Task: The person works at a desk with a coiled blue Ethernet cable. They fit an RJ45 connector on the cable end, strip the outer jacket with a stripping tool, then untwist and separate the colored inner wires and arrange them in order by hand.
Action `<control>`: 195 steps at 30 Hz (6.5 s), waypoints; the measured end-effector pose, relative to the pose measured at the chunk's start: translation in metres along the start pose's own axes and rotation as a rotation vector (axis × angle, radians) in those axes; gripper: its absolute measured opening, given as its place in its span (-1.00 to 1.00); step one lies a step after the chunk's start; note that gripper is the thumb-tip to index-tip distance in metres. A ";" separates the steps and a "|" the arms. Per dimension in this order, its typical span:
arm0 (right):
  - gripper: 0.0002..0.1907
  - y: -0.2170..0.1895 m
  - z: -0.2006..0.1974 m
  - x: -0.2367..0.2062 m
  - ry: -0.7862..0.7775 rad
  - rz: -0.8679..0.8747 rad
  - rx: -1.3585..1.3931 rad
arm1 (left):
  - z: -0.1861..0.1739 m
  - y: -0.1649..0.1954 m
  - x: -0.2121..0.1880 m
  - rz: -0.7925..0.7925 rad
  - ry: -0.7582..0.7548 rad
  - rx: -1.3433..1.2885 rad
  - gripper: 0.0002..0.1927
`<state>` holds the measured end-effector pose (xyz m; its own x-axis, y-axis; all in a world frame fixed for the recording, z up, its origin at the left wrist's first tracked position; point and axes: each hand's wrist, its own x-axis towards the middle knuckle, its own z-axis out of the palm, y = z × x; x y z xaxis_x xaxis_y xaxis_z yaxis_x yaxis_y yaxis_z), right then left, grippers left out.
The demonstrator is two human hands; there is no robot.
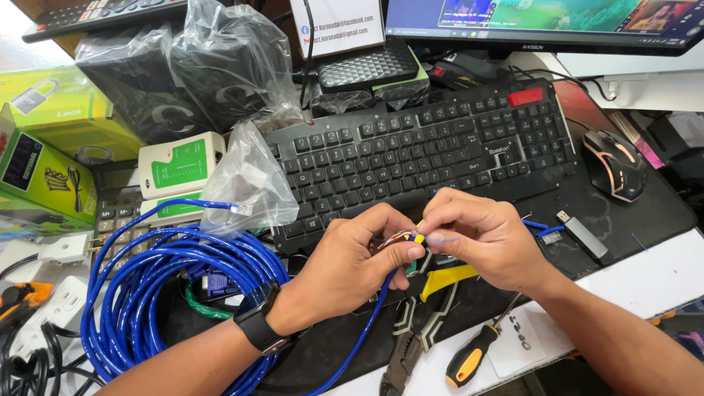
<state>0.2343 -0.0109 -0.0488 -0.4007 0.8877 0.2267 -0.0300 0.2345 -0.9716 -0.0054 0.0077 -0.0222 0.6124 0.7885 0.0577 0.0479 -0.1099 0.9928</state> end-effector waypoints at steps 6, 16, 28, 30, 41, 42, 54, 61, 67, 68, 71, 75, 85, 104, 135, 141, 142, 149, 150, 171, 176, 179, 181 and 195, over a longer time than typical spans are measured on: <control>-0.86 0.001 0.002 0.000 -0.019 -0.011 0.046 | 0.000 -0.001 0.000 -0.009 -0.008 -0.013 -0.83; -0.82 0.000 0.004 0.000 -0.038 -0.063 0.020 | 0.000 -0.002 0.000 0.008 -0.022 -0.010 -0.82; -0.90 -0.001 0.005 0.000 -0.007 -0.126 -0.152 | 0.001 0.000 0.000 0.012 -0.033 -0.003 -0.81; -0.91 0.000 0.006 0.001 -0.020 -0.104 -0.076 | 0.000 0.001 0.000 -0.012 -0.043 -0.011 -0.81; -0.86 -0.008 0.002 0.002 -0.058 -0.155 -0.128 | 0.000 0.000 0.000 0.013 -0.054 0.022 -0.81; -0.87 -0.008 0.001 0.001 -0.061 -0.154 -0.127 | 0.000 0.000 -0.001 0.018 -0.054 0.031 -0.81; -0.87 0.000 -0.004 -0.001 -0.083 0.032 0.096 | 0.000 -0.001 0.000 0.027 -0.057 0.022 -0.82; -0.86 0.007 -0.006 0.000 -0.104 0.106 0.336 | 0.001 -0.002 0.000 0.056 -0.051 0.015 -0.82; -0.84 0.004 -0.006 0.000 -0.035 0.270 0.208 | 0.002 -0.001 -0.002 0.090 -0.020 0.039 -0.84; -0.86 0.003 -0.006 0.000 -0.043 0.275 0.208 | 0.002 -0.001 -0.002 0.080 -0.011 0.043 -0.84; -0.87 0.000 -0.006 0.001 -0.067 0.303 0.230 | 0.001 0.000 -0.002 0.076 0.007 0.056 -0.85; -0.88 -0.001 -0.005 0.000 -0.041 0.314 0.227 | 0.000 -0.001 -0.002 0.065 0.011 0.061 -0.85; -0.86 -0.001 -0.003 0.002 0.021 0.182 0.194 | 0.000 -0.002 -0.001 0.060 -0.013 -0.012 -0.85; -0.95 0.022 -0.017 0.008 0.044 0.355 0.434 | 0.005 0.004 -0.013 0.454 -0.144 0.249 -0.77; -0.83 0.027 0.005 0.005 -0.154 0.277 0.680 | 0.004 0.002 -0.009 0.508 0.290 0.315 -0.82; -0.85 0.035 0.003 0.000 -0.154 0.250 0.627 | 0.001 0.006 -0.009 0.417 0.258 0.276 -0.91; -0.85 0.036 0.003 0.000 -0.147 0.257 0.612 | 0.002 0.007 -0.009 0.427 0.263 0.281 -0.90; -0.86 0.036 0.006 0.001 -0.072 0.228 0.487 | 0.001 0.007 -0.010 0.494 0.273 0.332 -0.87; -0.86 0.035 0.006 0.001 -0.064 0.235 0.459 | 0.000 0.007 -0.010 0.527 0.288 0.367 -0.86; -0.85 0.038 0.003 -0.004 -0.110 0.212 0.372 | -0.004 0.007 -0.013 0.532 -0.049 0.240 -0.76; -0.85 0.038 0.004 -0.004 -0.090 0.237 0.317 | -0.002 0.008 -0.014 0.568 0.026 0.319 -0.77; -0.85 0.036 0.004 -0.003 -0.086 0.244 0.302 | 0.000 0.009 -0.014 0.600 0.146 0.403 -0.79; -0.86 0.035 0.005 -0.003 -0.074 0.253 0.313 | -0.001 0.010 -0.014 0.618 0.216 0.431 -0.81; -0.92 0.027 0.006 -0.005 0.002 0.184 0.271 | -0.008 0.003 -0.009 0.448 0.138 0.355 -0.93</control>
<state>0.2301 -0.0110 -0.0767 -0.4202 0.9063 0.0456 -0.2000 -0.0435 -0.9788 -0.0168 0.0055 -0.0185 0.5269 0.6873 0.5000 0.0844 -0.6277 0.7739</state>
